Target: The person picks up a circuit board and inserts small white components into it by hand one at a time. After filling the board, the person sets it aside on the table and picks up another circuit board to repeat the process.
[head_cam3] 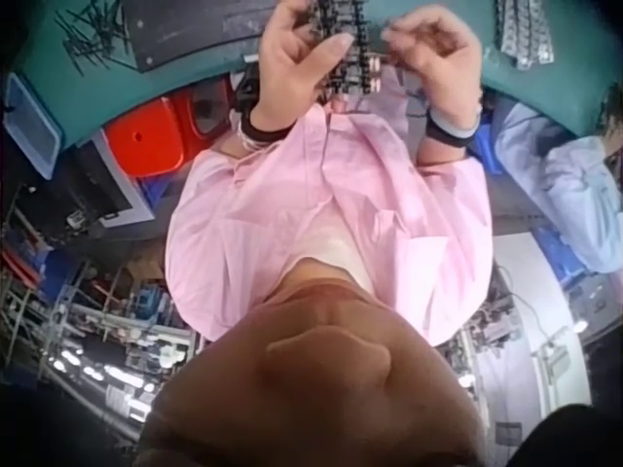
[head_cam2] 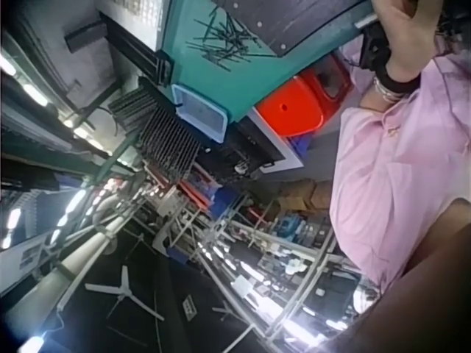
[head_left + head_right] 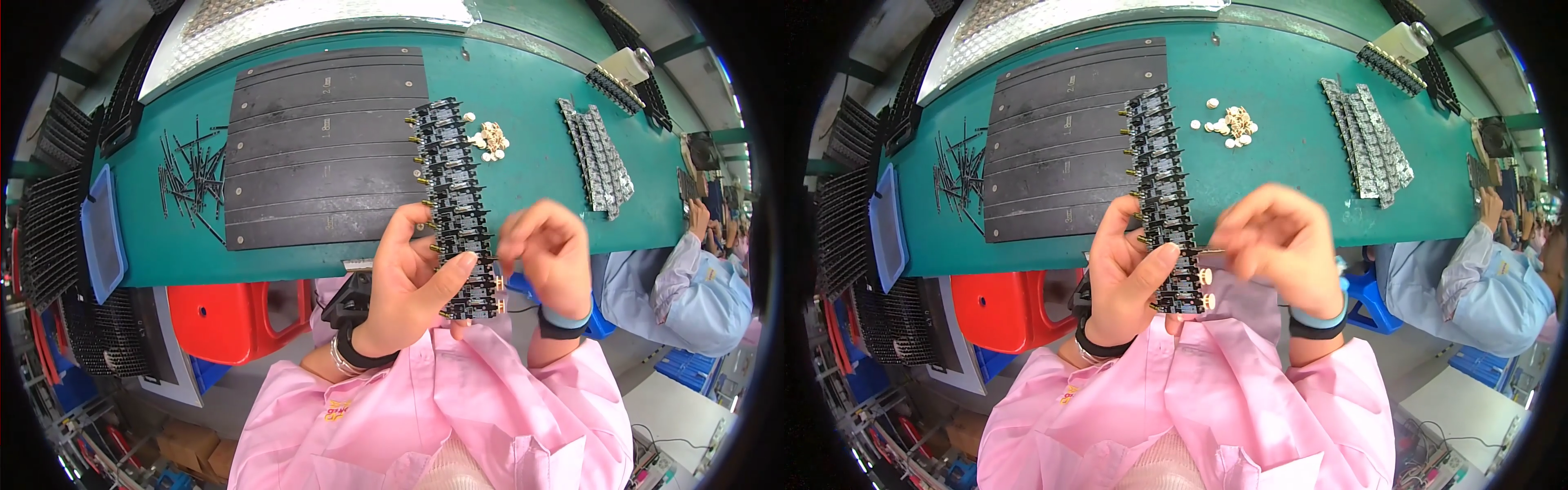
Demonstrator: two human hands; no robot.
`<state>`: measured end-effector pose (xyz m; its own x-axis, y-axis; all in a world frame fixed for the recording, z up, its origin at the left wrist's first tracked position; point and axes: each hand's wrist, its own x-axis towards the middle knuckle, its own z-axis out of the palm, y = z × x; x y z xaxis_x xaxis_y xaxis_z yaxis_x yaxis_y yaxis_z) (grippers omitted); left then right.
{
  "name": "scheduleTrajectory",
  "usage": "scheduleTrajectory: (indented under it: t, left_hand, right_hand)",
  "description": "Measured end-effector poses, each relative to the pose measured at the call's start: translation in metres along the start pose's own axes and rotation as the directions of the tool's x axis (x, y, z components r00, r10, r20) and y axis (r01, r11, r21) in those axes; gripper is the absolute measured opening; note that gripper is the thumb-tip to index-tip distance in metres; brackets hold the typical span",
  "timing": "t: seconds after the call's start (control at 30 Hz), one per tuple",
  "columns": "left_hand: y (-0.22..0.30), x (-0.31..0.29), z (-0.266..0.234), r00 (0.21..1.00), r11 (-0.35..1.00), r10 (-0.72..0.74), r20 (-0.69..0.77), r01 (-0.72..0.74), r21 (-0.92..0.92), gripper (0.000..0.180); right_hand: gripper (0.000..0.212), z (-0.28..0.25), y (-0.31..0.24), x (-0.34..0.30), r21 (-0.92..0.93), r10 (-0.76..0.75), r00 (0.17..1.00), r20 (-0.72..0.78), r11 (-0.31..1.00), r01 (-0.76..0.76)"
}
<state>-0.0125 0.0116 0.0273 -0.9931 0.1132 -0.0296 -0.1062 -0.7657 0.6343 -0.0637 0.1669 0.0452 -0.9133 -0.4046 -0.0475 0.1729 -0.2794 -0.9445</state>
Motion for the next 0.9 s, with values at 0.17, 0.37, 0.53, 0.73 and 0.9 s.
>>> scheduleTrajectory:
  t: [0.17,0.37,0.53,0.73,0.9]
  left_hand:
    - [0.005,-0.001,-0.001,1.000,0.999,-0.007,-0.009,0.007,-0.039,0.038]
    - [0.006,-0.002,-0.001,0.999,0.999,-0.024,-0.038,0.022,-0.046,0.038]
    - [0.007,-0.002,-0.002,1.000,0.999,-0.011,-0.027,0.010,-0.036,0.038]
    - [0.003,0.000,-0.002,0.998,1.000,0.001,-0.063,-0.002,-0.019,0.037]
    - [0.001,0.001,-0.003,1.000,1.000,-0.010,-0.030,0.010,0.000,0.037]
  right_hand:
    - [0.012,-0.024,0.002,0.040,-0.767,-0.434,0.879,-0.198,0.627,0.137]
    - [0.012,-0.028,0.022,0.057,-0.976,-0.500,0.863,0.072,0.143,0.164]
    - [0.010,-0.030,0.024,0.058,-0.966,-0.463,0.886,0.008,0.224,0.126]
    - [0.013,-0.019,0.002,0.033,-0.281,-0.086,0.983,-0.159,0.959,0.039]
    - [0.017,-0.008,-0.003,0.014,0.384,0.204,0.979,0.008,0.903,-0.191]
